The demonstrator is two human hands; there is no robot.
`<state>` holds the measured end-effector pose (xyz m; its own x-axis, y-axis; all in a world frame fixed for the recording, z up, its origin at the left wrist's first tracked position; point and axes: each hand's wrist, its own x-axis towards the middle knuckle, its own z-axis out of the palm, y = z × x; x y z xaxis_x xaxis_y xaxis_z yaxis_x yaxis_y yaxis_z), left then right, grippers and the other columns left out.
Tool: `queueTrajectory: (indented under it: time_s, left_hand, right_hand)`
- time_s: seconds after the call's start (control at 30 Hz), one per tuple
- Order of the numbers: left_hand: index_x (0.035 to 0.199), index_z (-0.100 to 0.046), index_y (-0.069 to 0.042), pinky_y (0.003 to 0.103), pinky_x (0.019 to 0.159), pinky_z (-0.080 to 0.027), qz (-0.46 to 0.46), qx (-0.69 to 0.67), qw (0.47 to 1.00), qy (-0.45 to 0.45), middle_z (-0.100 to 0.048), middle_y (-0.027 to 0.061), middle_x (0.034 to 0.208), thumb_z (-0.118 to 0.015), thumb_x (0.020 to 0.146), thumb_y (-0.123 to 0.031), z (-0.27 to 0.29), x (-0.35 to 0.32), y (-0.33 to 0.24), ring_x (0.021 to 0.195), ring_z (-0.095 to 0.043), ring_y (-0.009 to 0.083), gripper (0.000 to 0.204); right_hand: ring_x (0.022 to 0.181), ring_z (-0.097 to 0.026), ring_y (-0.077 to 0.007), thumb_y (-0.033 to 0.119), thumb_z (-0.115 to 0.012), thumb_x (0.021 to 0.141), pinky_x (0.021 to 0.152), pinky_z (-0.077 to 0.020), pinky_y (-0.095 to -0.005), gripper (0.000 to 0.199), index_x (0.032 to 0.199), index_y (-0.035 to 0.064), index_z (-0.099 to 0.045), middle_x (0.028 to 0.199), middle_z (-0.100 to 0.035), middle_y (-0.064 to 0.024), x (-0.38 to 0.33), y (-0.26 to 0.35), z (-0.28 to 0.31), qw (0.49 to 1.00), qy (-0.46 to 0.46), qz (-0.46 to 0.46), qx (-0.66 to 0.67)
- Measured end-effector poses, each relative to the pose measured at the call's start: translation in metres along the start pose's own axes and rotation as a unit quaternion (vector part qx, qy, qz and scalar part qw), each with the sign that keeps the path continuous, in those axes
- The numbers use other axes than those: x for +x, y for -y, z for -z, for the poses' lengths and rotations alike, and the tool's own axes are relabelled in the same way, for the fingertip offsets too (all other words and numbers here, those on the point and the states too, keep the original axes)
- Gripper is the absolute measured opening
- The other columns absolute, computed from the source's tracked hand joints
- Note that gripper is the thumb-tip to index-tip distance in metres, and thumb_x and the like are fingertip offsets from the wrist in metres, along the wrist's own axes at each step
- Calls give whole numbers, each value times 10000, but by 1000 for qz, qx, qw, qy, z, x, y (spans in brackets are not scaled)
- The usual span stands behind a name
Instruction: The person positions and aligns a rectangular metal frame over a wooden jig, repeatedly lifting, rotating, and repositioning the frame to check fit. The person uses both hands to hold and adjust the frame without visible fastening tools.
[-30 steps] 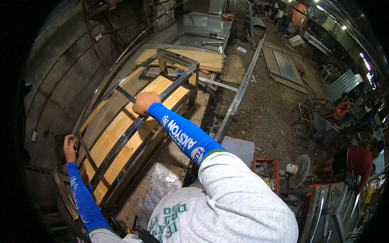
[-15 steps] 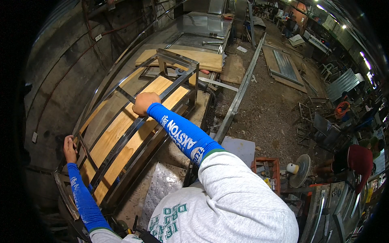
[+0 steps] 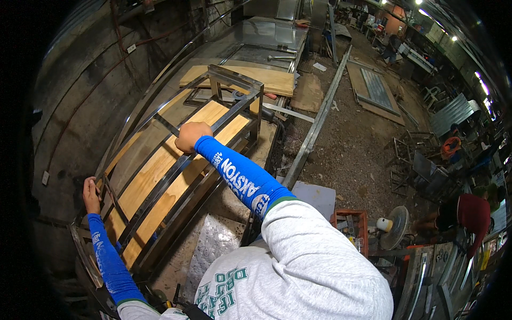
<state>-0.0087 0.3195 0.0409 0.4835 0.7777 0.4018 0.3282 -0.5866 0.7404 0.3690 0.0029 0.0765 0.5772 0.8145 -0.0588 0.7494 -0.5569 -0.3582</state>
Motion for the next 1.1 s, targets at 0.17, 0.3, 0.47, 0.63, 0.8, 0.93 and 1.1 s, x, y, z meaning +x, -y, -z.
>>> queueTrajectory:
  time_s: [0.17,0.3,0.47,0.63,0.8,0.93,1.1]
  left_hand:
    - [1170,-641,-116,241,484,-318,-4,1,1000,-4,-459,-39,696,-430,1124,-378,1,1,3,558,-399,46,339]
    - [1167,-641,-113,241,480,-320,-15,-8,1000,1,-459,-39,692,-442,1120,-401,1,1,1,558,-401,45,354]
    - [1149,-640,-99,244,473,-321,-31,-8,999,-1,-459,-39,681,-456,1113,-417,0,0,-2,555,-406,43,370]
    - [1121,-639,-94,242,471,-314,-36,-17,999,4,-463,-40,679,-469,1108,-417,1,-1,-1,553,-410,42,365]
    - [1108,-640,-87,245,473,-307,-39,-8,999,11,-468,-43,683,-473,1107,-406,3,0,0,559,-406,40,359]
    - [1110,-643,-79,244,491,-310,-71,-1,997,5,-470,-43,692,-476,1107,-402,-2,1,1,572,-403,44,363]
    - [1110,-635,-47,276,615,-381,-124,6,992,2,-535,-8,796,-490,1101,-392,-1,4,5,693,-458,88,374]
  right_hand:
    - [1087,-710,-378,420,-549,915,977,-541,-452,499,1076,4,-774,1143,-744,-221,3,-1,-2,1000,-3,3,-1]
    - [1084,-711,-379,413,-549,912,975,-543,-451,494,1068,1,-775,1138,-744,-224,3,-1,-3,1000,-4,5,-1]
    - [1084,-713,-374,407,-546,913,974,-544,-449,491,1066,1,-775,1135,-745,-223,1,-2,-1,1000,-10,11,-5]
    - [1082,-713,-373,410,-545,917,975,-543,-450,490,1067,4,-774,1135,-747,-216,0,0,1,1000,5,8,-1]
    - [1086,-711,-369,413,-543,922,974,-543,-449,493,1083,7,-771,1143,-747,-210,0,-1,2,1000,7,8,-6]
    - [1084,-711,-370,408,-544,919,971,-545,-450,486,1085,13,-772,1137,-749,-209,0,-3,1,1000,-4,7,-2]
    - [1108,-716,-344,321,-557,866,967,-554,-421,430,1093,32,-781,1175,-745,-199,-6,3,7,1000,5,1,0]
